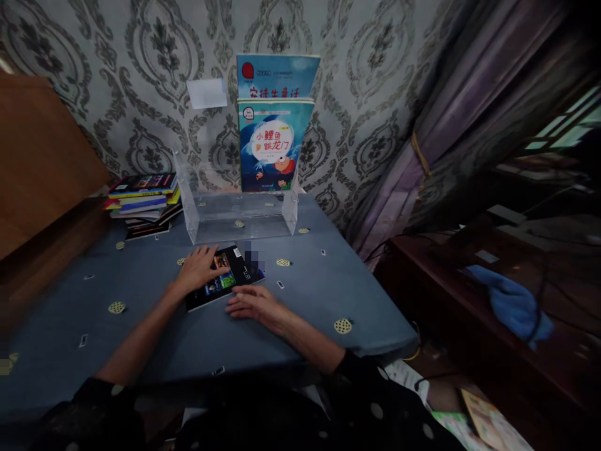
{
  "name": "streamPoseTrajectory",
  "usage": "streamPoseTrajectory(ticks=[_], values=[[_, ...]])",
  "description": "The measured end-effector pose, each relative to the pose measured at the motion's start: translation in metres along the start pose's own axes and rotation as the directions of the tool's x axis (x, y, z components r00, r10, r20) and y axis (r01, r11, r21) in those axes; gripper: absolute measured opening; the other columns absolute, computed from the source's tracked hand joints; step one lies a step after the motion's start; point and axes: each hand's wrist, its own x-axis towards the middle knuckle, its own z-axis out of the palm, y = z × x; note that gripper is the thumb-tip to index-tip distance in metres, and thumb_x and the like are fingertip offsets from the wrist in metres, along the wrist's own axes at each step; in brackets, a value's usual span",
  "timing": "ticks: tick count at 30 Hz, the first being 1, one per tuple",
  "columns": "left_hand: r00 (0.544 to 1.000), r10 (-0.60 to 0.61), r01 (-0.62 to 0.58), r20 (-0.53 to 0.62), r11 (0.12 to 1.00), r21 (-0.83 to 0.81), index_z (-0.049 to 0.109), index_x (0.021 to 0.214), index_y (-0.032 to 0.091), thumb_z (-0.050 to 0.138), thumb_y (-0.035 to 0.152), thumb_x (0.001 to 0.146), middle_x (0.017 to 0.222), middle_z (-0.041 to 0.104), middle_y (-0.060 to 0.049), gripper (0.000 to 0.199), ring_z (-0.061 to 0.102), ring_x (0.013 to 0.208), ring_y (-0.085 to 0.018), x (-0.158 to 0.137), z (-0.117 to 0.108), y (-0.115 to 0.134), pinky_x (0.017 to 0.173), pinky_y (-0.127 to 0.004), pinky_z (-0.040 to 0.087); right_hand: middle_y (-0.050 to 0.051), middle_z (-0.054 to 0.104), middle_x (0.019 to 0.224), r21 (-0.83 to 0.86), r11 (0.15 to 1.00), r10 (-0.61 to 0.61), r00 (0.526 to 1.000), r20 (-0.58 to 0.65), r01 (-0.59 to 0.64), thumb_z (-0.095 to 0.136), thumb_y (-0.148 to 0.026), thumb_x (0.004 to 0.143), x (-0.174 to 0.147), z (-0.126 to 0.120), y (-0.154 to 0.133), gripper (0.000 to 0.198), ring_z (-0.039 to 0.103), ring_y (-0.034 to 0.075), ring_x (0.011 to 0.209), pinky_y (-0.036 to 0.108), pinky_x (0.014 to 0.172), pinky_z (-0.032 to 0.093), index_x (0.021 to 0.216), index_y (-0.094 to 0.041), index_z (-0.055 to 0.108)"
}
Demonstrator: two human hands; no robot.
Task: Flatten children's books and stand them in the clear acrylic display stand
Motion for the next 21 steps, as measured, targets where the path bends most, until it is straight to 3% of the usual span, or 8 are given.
streamPoseTrajectory(ticks=[3,6,8,11,13,16,19,21], values=[[0.999,-0.022,0.02,-0.026,0.995,-0.094,0.059,0.126,0.014,0.052,0.059,0.088,0.118,0.063,-0.016,0.06,0.059,0.113,-0.033,0.005,0.001,-0.002,0.095,-0.042,0.045,0.008,0.074,0.083,0.065,0.997,0.035,0.999,0.006,-0.035,0.087,-0.041,0.069,0.0,0.003,-0.007,0.049,0.075,0.021,0.082,0.038,0.089,0.057,0.099,-0.014,0.06],[0.996,-0.087,0.084,0.0,0.957,-0.279,0.064,0.095,0.017,0.053,0.058,0.084,0.096,0.066,-0.011,0.044,0.063,0.094,-0.029,0.011,0.001,-0.009,0.08,-0.037,0.049,0.007,0.075,0.079,0.062,0.997,0.051,0.999,0.013,-0.052,0.088,-0.037,0.068,0.0,0.003,-0.008,0.049,0.076,0.02,0.077,0.034,0.083,0.058,0.101,-0.013,0.06],[0.993,-0.08,0.11,0.085,0.884,-0.454,0.059,0.08,0.019,0.052,0.062,0.08,0.077,0.063,-0.005,0.043,0.061,0.074,-0.024,0.013,-0.005,-0.014,0.064,-0.032,0.047,0.007,0.075,0.078,0.057,0.996,0.065,0.998,0.022,-0.066,0.088,-0.034,0.068,0.001,0.002,-0.007,0.048,0.076,0.019,0.076,0.033,0.081,0.058,0.102,-0.014,0.061],[0.987,0.017,0.1,0.162,0.724,-0.682,0.053,0.073,0.02,0.054,0.066,0.076,0.06,0.052,0.002,0.046,0.05,0.055,-0.016,0.011,-0.024,-0.014,0.05,-0.026,0.039,0.006,0.076,0.079,0.041,0.997,0.069,0.997,0.037,-0.07,0.087,-0.034,0.07,0.0,0.0,-0.005,0.044,0.076,0.019,0.077,0.032,0.081,0.058,0.101,-0.013,0.064],[0.993,0.063,0.035,0.103,0.663,-0.748,0.052,0.075,0.02,0.055,0.066,0.077,0.06,0.05,0.004,0.046,0.048,0.053,-0.013,0.005,-0.045,-0.006,0.048,-0.023,0.038,0.007,0.076,0.081,0.017,0.996,0.081,0.994,0.079,-0.083,0.086,-0.037,0.071,0.0,-0.001,-0.007,0.044,0.075,0.019,0.078,0.033,0.082,0.057,0.101,-0.012,0.067],[0.986,0.156,-0.154,-0.065,0.668,-0.728,0.058,0.081,0.019,0.053,0.06,0.086,0.068,0.057,0.002,0.043,0.053,0.061,-0.014,-0.009,-0.083,0.012,0.055,-0.023,0.043,0.011,0.077,0.094,0.002,0.998,0.063,0.984,0.165,-0.064,0.083,-0.042,0.074,-0.001,-0.002,-0.017,0.047,0.075,0.02,0.085,0.036,0.087,0.057,0.108,-0.013,0.068],[0.922,0.29,-0.387,-0.257,0.703,-0.596,0.064,0.089,0.019,0.051,0.051,0.093,0.083,0.065,-0.002,0.035,0.061,0.078,-0.017,-0.027,-0.116,0.03,0.073,-0.027,0.05,0.012,0.072,0.119,-0.029,0.994,-0.101,0.982,0.162,0.107,0.078,-0.042,0.078,0.003,-0.004,-0.03,0.05,0.073,0.024,0.101,0.042,0.094,0.055,0.12,-0.019,0.064],[0.865,0.39,-0.499,-0.316,0.729,-0.469,0.067,0.097,0.021,0.049,0.046,0.097,0.093,0.068,-0.004,0.031,0.063,0.089,-0.02,-0.038,-0.126,0.035,0.082,-0.031,0.05,0.011,0.068,0.127,-0.159,0.954,-0.242,0.966,0.089,0.254,0.072,-0.04,0.083,0.007,-0.01,-0.036,0.043,0.069,0.026,0.11,0.047,0.1,0.052,0.122,-0.023,0.064]])
